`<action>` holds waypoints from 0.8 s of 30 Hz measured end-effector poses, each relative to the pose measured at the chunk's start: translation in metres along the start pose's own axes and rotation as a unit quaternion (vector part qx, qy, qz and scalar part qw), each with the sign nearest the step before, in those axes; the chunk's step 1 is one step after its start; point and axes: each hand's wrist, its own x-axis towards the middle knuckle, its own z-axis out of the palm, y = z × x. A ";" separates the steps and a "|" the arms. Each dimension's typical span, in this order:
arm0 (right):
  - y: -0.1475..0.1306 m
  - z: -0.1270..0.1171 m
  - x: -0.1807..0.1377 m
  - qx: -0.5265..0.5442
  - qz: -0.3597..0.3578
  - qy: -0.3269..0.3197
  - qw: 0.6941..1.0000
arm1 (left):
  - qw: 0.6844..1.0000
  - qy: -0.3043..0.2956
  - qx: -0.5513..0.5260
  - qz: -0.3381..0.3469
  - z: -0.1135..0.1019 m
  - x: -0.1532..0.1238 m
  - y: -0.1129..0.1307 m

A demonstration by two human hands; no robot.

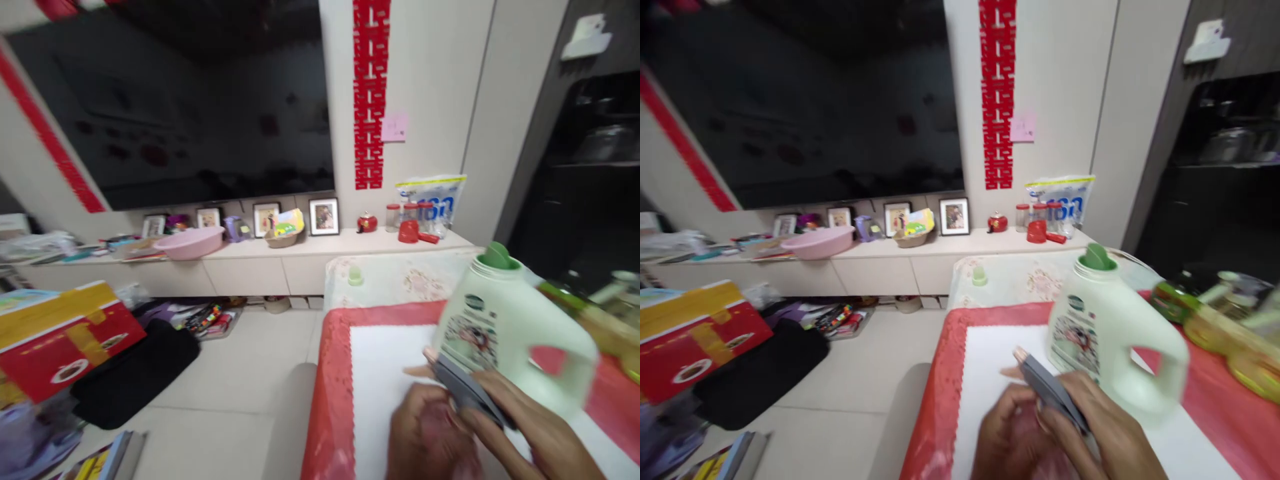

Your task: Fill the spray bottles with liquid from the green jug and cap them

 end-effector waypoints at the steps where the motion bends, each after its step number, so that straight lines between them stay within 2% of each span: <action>1: -0.001 -0.002 0.000 0.004 -0.018 0.003 1.000 | 1.000 -0.004 -0.011 -0.003 0.000 -0.001 0.000; 4: -0.003 -0.004 0.002 0.040 -0.009 -0.023 0.999 | 0.999 -0.009 -0.001 0.045 -0.002 -0.002 0.000; 12: -0.005 -0.002 0.004 0.115 0.050 -0.063 0.990 | 0.999 -0.013 -0.049 0.015 -0.004 -0.002 0.002; 19: 0.005 -0.021 0.007 0.186 0.067 -0.156 0.968 | 0.999 -0.038 -0.018 0.033 -0.007 -0.003 0.001; 24: 0.012 -0.015 0.004 0.199 0.072 -0.143 0.967 | 0.998 -0.042 0.013 0.055 -0.007 -0.002 0.008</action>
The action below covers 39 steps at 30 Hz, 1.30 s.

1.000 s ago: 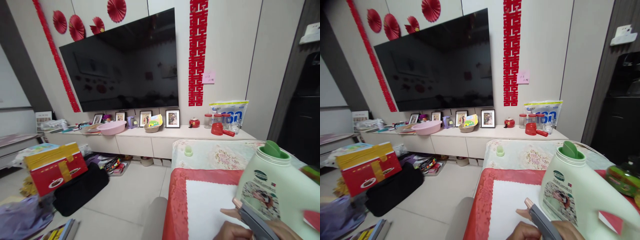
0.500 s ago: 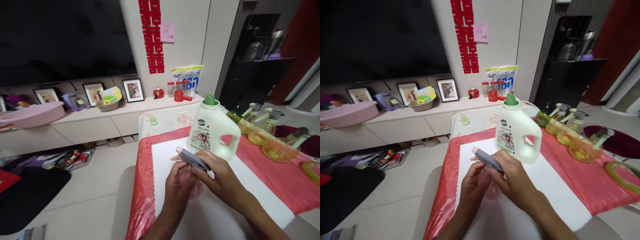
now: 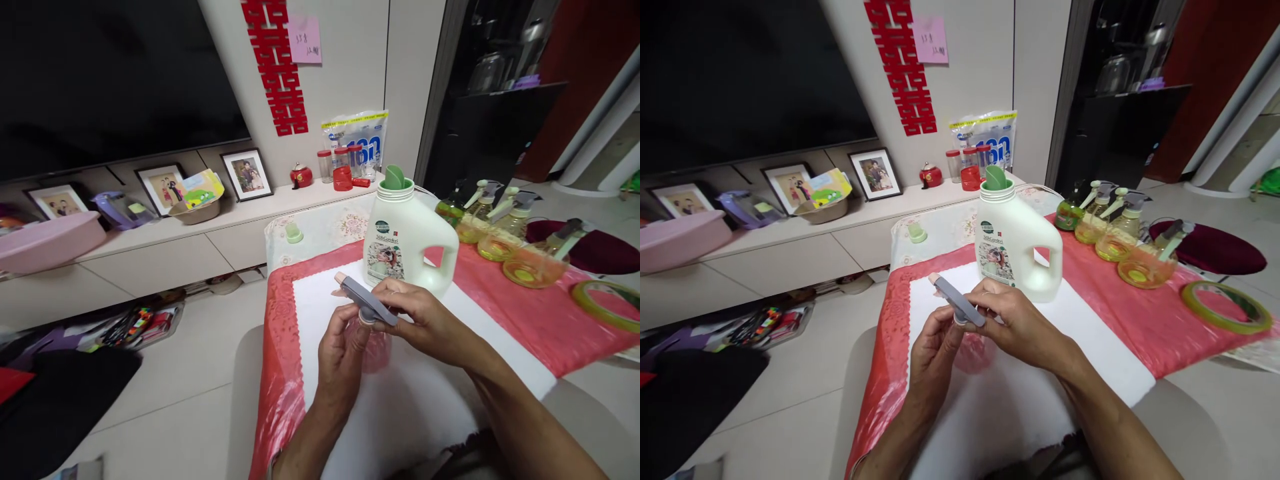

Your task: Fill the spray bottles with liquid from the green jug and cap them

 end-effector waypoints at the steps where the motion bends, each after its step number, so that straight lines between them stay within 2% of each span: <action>1: 0.001 0.001 0.000 0.001 0.000 0.005 1.000 | 1.000 -0.003 0.004 0.006 0.000 0.000 0.001; 7: 0.002 0.004 0.000 0.008 0.010 0.035 0.999 | 1.000 0.020 -0.019 0.014 0.000 -0.003 -0.005; 14: 0.001 0.010 0.002 0.037 0.064 0.045 0.996 | 0.997 0.060 -0.007 0.044 0.003 0.001 -0.004; 18: 0.002 0.007 0.002 0.055 0.074 0.023 0.995 | 0.996 0.066 0.006 0.064 0.005 0.003 -0.001; 22: 0.004 -0.002 0.001 0.067 0.052 -0.043 0.995 | 0.995 0.074 0.028 0.066 0.005 0.003 -0.001; 26: 0.008 -0.005 0.001 0.076 0.045 -0.057 0.995 | 0.994 0.073 0.032 0.077 0.005 0.003 -0.001; 33: 0.010 0.001 0.004 0.060 0.044 -0.003 0.997 | 0.995 0.042 0.027 0.081 0.001 0.001 -0.002; 37: 0.005 0.006 0.005 0.052 0.068 0.014 0.996 | 0.998 0.009 0.014 0.054 0.001 0.001 0.000; 39: 0.002 0.008 0.005 0.046 0.082 0.019 0.995 | 1.000 0.012 0.012 0.025 0.004 0.002 0.002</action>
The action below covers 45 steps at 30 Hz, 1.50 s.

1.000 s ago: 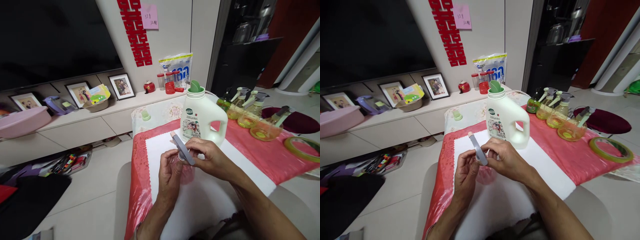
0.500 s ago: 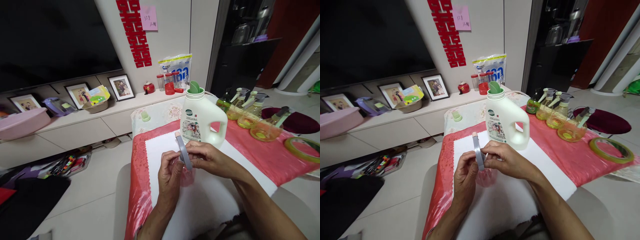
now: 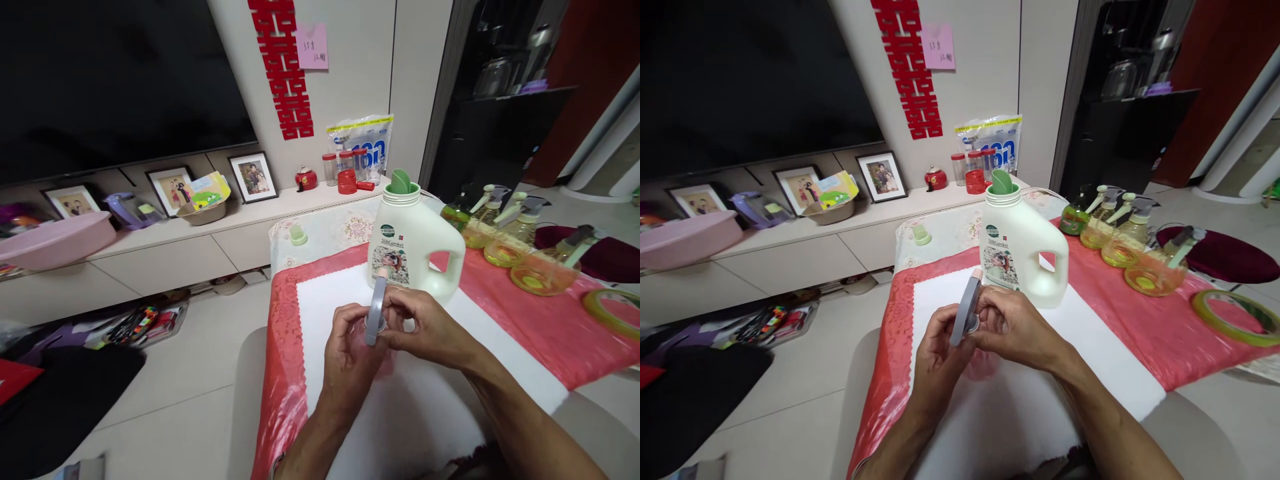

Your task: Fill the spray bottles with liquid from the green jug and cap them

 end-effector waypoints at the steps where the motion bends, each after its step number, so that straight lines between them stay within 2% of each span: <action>1: -0.001 0.000 -0.001 -0.003 0.007 0.002 1.000 | 1.000 0.007 -0.002 -0.015 0.002 0.001 0.001; 5: -0.002 -0.005 -0.005 -0.008 0.015 -0.017 1.000 | 0.998 0.041 -0.022 -0.052 0.007 0.004 0.003; 10: -0.001 -0.018 -0.008 -0.010 -0.012 -0.080 0.997 | 0.998 0.025 0.059 0.010 0.001 0.007 0.001; 14: -0.003 -0.028 -0.012 -0.009 0.005 -0.088 0.996 | 0.995 -0.002 0.090 0.035 -0.003 0.006 0.004; 17: 0.000 -0.038 -0.017 -0.003 0.035 -0.047 0.998 | 0.994 -0.013 0.101 0.037 -0.004 0.006 0.006; 22: 0.015 -0.049 -0.016 0.001 0.051 0.077 0.996 | 0.994 -0.011 0.097 0.044 -0.003 0.005 0.004; 24: 0.018 -0.048 -0.014 0.008 0.038 0.088 0.995 | 0.998 -0.001 0.057 0.023 -0.001 0.004 0.002; 27: 0.016 -0.043 -0.013 0.025 0.016 0.047 0.998 | 1.000 0.006 -0.011 -0.016 0.000 0.000 -0.001; 33: -0.004 -0.026 -0.010 0.033 -0.008 -0.006 0.999 | 0.998 -0.040 -0.046 -0.010 -0.001 -0.001 0.000; 40: -0.003 -0.012 -0.007 -0.009 -0.042 0.053 0.998 | 0.998 -0.050 -0.043 -0.006 -0.004 0.001 -0.003; 45: 0.000 -0.013 -0.009 -0.024 -0.058 0.027 0.998 | 0.998 -0.044 -0.042 -0.003 -0.004 0.000 -0.004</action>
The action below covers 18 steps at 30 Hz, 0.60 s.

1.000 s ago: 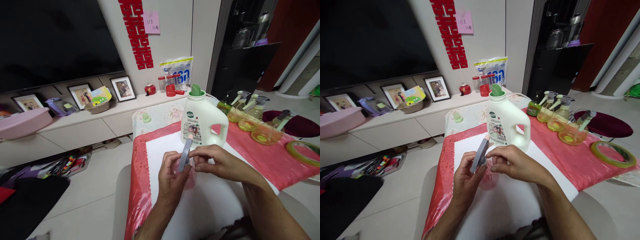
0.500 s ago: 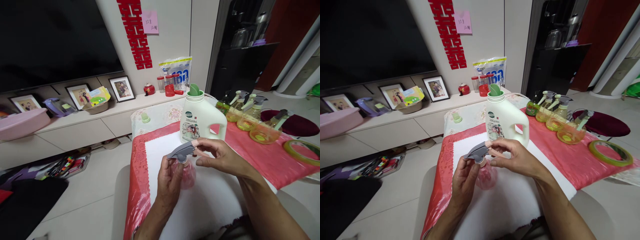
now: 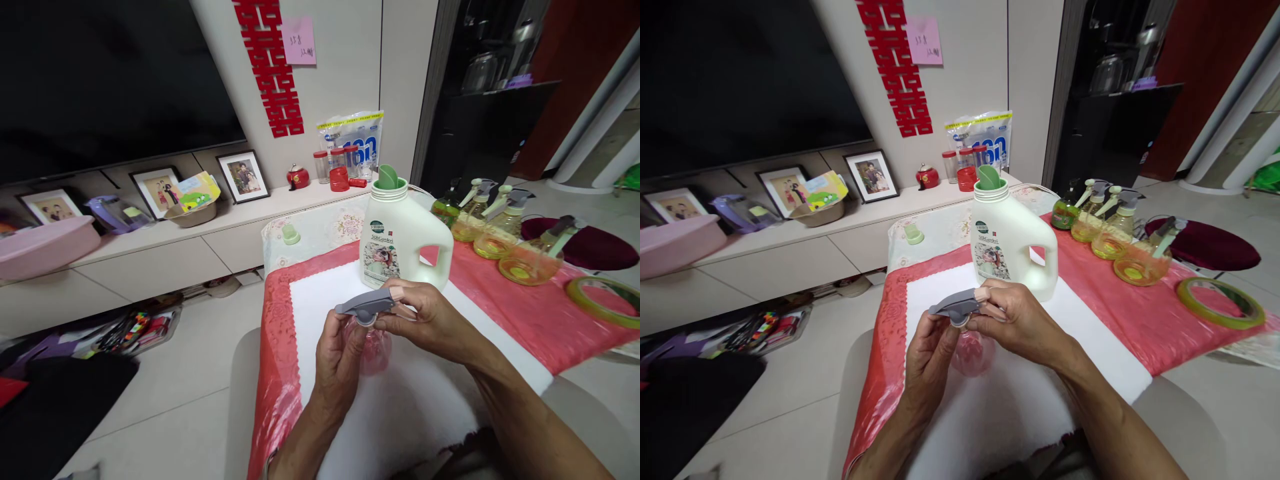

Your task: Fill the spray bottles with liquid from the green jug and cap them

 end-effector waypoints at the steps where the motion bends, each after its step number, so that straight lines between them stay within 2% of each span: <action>1: 0.000 0.000 0.000 -0.004 0.000 -0.004 1.000 | 1.000 0.001 -0.002 0.000 0.000 0.000 0.000; 6: -0.001 -0.001 0.000 -0.024 0.008 0.001 1.000 | 1.000 0.001 -0.005 0.024 0.002 0.001 -0.002; 11: 0.001 0.000 0.001 -0.035 0.005 -0.013 0.999 | 1.000 0.017 -0.008 0.014 0.003 0.005 -0.004; 15: -0.002 -0.001 0.000 -0.032 0.004 -0.035 0.999 | 0.998 0.029 0.048 0.030 0.003 0.005 -0.004; 18: -0.006 -0.010 -0.003 -0.014 0.015 -0.074 0.997 | 0.996 0.021 0.066 0.047 0.002 0.005 -0.004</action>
